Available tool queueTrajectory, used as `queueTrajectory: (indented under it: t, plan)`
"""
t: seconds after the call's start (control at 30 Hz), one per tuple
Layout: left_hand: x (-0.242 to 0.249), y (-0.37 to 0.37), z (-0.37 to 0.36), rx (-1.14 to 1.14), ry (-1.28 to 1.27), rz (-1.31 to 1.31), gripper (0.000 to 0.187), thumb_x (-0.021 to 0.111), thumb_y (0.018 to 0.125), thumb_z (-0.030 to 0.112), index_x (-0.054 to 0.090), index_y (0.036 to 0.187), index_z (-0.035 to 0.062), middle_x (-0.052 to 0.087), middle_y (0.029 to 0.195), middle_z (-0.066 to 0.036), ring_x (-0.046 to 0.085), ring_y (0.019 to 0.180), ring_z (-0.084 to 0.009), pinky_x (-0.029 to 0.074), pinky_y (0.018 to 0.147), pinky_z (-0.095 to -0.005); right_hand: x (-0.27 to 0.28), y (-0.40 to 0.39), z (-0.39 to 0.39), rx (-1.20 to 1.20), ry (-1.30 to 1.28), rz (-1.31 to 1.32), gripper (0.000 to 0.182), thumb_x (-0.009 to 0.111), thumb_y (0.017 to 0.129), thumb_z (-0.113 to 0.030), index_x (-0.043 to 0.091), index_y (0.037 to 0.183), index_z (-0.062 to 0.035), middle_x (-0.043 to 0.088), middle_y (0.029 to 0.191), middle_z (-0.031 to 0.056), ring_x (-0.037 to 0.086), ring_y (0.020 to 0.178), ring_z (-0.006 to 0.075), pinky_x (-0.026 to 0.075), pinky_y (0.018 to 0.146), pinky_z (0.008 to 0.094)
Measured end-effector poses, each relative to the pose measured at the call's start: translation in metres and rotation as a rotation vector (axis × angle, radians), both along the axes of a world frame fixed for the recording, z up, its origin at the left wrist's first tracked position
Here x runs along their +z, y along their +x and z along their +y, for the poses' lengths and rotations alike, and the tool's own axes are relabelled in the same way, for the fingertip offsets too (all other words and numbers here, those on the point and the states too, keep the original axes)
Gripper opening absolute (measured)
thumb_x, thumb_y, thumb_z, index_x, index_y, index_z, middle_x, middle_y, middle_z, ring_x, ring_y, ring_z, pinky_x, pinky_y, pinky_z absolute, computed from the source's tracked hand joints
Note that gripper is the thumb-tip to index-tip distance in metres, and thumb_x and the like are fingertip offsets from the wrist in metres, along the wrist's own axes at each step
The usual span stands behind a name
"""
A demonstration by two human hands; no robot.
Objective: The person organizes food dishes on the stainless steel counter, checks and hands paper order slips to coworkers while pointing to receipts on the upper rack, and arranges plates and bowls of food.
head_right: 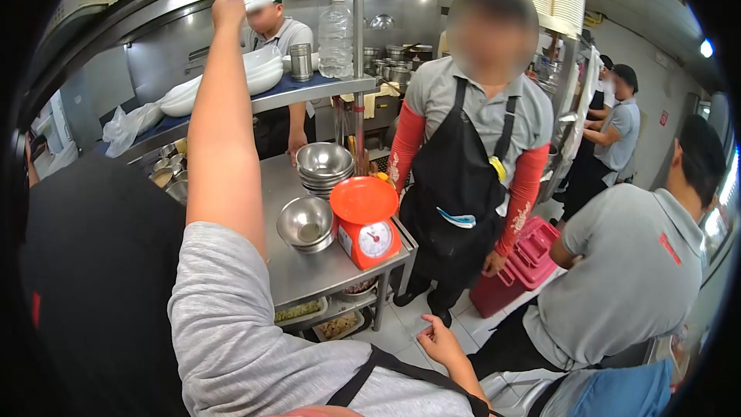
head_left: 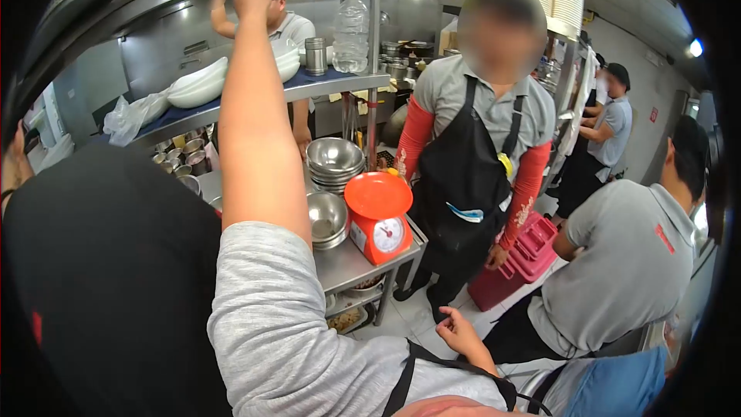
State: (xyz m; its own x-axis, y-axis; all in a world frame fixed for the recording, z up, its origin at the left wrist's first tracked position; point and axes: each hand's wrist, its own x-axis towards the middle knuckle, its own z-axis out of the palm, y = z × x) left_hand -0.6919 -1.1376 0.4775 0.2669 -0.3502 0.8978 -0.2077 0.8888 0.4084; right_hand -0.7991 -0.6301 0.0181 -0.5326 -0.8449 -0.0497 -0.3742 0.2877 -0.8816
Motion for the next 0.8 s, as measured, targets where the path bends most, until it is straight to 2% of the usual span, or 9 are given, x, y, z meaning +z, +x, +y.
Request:
queueTrajectory:
  t: [0.17, 0.27, 0.3, 0.4, 0.43, 0.53, 0.67, 0.7, 0.8]
  plan:
    - [0.015, -0.007, -0.064, -0.183, -0.051, 0.002, 0.025, 0.043, 0.073, 0.006, 0.058, 0.093, 0.0073, 0.057, 0.085, -0.009, 0.053, 0.063, -0.0118, 0.043, 0.051, -0.0225, -0.036, -0.025, -0.038, 0.104, 0.056, -0.149, 0.043, 0.052, 0.073, -0.004, 0.034, 0.111, -0.0013, 0.051, 0.072, 0.0045, 0.049, 0.066, 0.0099, 0.04, 0.058, 0.021]
    - [0.034, 0.005, -0.065, -0.356, 0.082, -0.009, 0.027, 0.041, 0.073, 0.004, 0.058, 0.093, 0.0099, 0.056, 0.08, -0.005, 0.052, 0.06, -0.0112, 0.041, 0.047, -0.0208, -0.043, -0.034, -0.052, 0.113, 0.064, -0.205, 0.041, 0.053, 0.072, -0.006, 0.036, 0.11, -0.0018, 0.052, 0.072, 0.005, 0.05, 0.065, 0.0107, 0.04, 0.059, 0.0216]
    - [0.034, 0.011, -0.05, -0.313, 0.166, -0.096, 0.028, 0.042, 0.073, 0.004, 0.057, 0.095, 0.0098, 0.054, 0.076, -0.003, 0.049, 0.054, -0.0086, 0.039, 0.044, -0.0199, -0.05, -0.037, -0.054, 0.109, 0.04, -0.223, 0.042, 0.054, 0.071, -0.008, 0.038, 0.109, -0.0025, 0.052, 0.072, 0.0051, 0.05, 0.063, 0.0109, 0.04, 0.058, 0.0222]
    - [0.019, 0.022, -0.036, -0.32, 0.307, -0.325, 0.031, 0.041, 0.073, 0.004, 0.055, 0.099, 0.0115, 0.053, 0.073, -0.001, 0.046, 0.051, -0.0062, 0.037, 0.042, -0.0184, -0.058, -0.04, -0.056, 0.114, 0.056, -0.234, 0.043, 0.056, 0.069, -0.009, 0.04, 0.109, -0.003, 0.052, 0.07, 0.0053, 0.051, 0.062, 0.0113, 0.041, 0.057, 0.023]
    - [0.007, 0.019, -0.016, -0.287, 0.303, -0.301, 0.032, 0.041, 0.073, 0.006, 0.053, 0.102, 0.0128, 0.053, 0.072, 0.0, 0.044, 0.048, -0.0054, 0.035, 0.041, -0.0177, -0.051, -0.04, -0.056, 0.118, 0.084, -0.231, 0.043, 0.056, 0.069, -0.009, 0.04, 0.109, -0.003, 0.053, 0.07, 0.0054, 0.051, 0.062, 0.0113, 0.041, 0.057, 0.023]
    - [-0.002, 0.013, -0.024, -0.228, 0.273, -0.228, 0.032, 0.041, 0.074, 0.006, 0.053, 0.102, 0.0128, 0.053, 0.069, 0.001, 0.042, 0.046, -0.0056, 0.036, 0.041, -0.0178, -0.059, -0.044, -0.054, 0.131, 0.076, -0.274, 0.044, 0.055, 0.07, -0.009, 0.039, 0.11, -0.0026, 0.052, 0.07, 0.0052, 0.051, 0.063, 0.0111, 0.041, 0.057, 0.023]
    - [0.026, 0.013, -0.019, -0.301, 0.346, -0.133, 0.031, 0.041, 0.072, 0.004, 0.056, 0.099, 0.0123, 0.053, 0.069, 0.001, 0.041, 0.045, -0.0046, 0.036, 0.041, -0.017, -0.059, -0.051, -0.051, 0.092, 0.089, -0.321, 0.043, 0.053, 0.07, -0.006, 0.037, 0.11, -0.0013, 0.052, 0.07, 0.0057, 0.051, 0.062, 0.0113, 0.042, 0.057, 0.0227]
    - [0.034, 0.015, -0.021, -0.375, 0.374, -0.129, 0.026, 0.042, 0.073, 0.004, 0.058, 0.093, 0.0103, 0.053, 0.07, 0.001, 0.042, 0.048, -0.0038, 0.036, 0.042, -0.0159, -0.06, -0.053, -0.05, 0.083, 0.09, -0.307, 0.043, 0.052, 0.071, -0.004, 0.036, 0.11, -0.0011, 0.052, 0.07, 0.0062, 0.052, 0.062, 0.0116, 0.042, 0.057, 0.0227]
    - [0.041, 0.012, -0.029, -0.319, 0.43, -0.183, 0.028, 0.043, 0.072, 0.006, 0.053, 0.099, 0.0081, 0.053, 0.07, -0.001, 0.044, 0.051, -0.0074, 0.039, 0.046, -0.0187, -0.062, -0.054, -0.05, 0.06, 0.118, -0.352, 0.044, 0.052, 0.071, -0.003, 0.035, 0.111, -0.0005, 0.052, 0.07, 0.0065, 0.052, 0.062, 0.0119, 0.042, 0.057, 0.0226]
